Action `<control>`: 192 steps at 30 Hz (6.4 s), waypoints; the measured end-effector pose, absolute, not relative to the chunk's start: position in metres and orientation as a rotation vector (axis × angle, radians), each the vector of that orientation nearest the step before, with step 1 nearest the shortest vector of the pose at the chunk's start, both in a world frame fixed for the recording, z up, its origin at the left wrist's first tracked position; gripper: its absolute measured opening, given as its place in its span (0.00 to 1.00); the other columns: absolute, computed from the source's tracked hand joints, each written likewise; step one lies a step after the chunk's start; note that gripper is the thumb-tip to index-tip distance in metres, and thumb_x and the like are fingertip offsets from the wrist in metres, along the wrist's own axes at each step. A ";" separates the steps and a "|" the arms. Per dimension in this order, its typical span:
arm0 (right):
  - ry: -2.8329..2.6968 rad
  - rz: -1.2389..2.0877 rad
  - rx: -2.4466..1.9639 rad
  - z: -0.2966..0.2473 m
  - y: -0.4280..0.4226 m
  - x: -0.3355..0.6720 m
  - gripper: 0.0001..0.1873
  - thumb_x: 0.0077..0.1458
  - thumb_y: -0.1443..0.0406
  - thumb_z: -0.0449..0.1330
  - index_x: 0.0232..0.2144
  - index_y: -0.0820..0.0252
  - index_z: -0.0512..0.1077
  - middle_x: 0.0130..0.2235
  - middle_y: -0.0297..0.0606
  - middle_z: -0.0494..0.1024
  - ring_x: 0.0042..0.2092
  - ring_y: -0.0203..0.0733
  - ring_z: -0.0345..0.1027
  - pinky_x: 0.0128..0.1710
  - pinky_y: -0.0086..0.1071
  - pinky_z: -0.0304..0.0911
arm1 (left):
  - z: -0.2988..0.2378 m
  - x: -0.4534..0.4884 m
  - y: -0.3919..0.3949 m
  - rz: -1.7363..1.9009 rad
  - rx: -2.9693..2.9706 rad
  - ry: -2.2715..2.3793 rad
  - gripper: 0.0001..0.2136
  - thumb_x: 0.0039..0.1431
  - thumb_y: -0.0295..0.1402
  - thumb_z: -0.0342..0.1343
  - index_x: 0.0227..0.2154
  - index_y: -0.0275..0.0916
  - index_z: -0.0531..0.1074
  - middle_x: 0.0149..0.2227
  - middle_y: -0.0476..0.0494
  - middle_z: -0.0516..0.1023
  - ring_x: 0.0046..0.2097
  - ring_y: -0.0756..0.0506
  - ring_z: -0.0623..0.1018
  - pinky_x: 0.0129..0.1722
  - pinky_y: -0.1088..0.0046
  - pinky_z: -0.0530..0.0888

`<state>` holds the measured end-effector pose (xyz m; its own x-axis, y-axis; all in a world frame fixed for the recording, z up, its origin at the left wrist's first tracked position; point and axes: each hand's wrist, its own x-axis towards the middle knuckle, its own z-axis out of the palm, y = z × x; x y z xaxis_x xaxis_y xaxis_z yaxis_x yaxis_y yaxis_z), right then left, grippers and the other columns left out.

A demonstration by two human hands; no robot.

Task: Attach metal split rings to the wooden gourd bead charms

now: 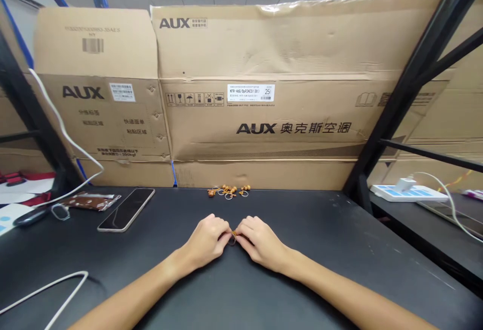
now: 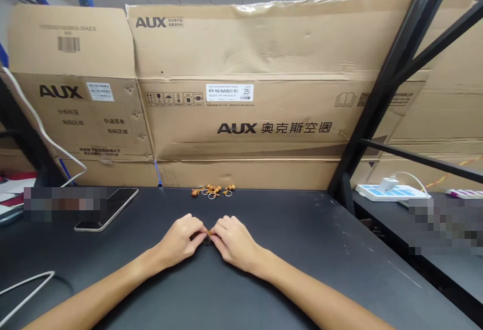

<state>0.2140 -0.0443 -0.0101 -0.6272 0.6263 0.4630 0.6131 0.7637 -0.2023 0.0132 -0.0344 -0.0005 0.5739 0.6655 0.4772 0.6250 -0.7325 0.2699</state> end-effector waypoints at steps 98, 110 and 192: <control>-2.037 0.548 -0.901 -0.003 -0.042 0.216 0.12 0.61 0.60 0.54 0.29 0.58 0.72 0.31 0.35 0.72 0.31 0.35 0.64 0.30 0.28 0.59 | 0.007 0.017 -0.038 0.843 2.226 1.081 0.08 0.61 0.34 0.49 0.32 0.38 0.73 0.30 0.47 0.76 0.32 0.48 0.73 0.32 0.74 0.68; -2.132 0.549 -0.862 -0.002 -0.043 0.217 0.09 0.60 0.63 0.56 0.28 0.58 0.72 0.32 0.35 0.72 0.32 0.35 0.65 0.32 0.29 0.60 | 0.009 0.014 -0.043 0.697 2.533 0.985 0.04 0.57 0.26 0.49 0.31 0.40 0.67 0.35 0.46 0.70 0.39 0.45 0.68 0.38 0.69 0.69; -2.212 0.063 -0.895 -0.013 -0.041 0.214 0.10 0.60 0.69 0.54 0.42 0.55 0.71 0.44 0.43 0.67 0.45 0.45 0.60 0.46 0.43 0.64 | 0.005 0.013 -0.037 0.955 2.438 1.033 0.07 0.57 0.28 0.53 0.39 0.41 0.68 0.40 0.45 0.72 0.43 0.45 0.72 0.45 0.66 0.70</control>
<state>0.2139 -0.0412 -0.0133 -0.4858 0.6186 0.6176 0.5822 0.7560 -0.2992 0.0125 -0.0375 0.0050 0.5139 0.7279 0.4540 0.5097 -0.6847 0.5209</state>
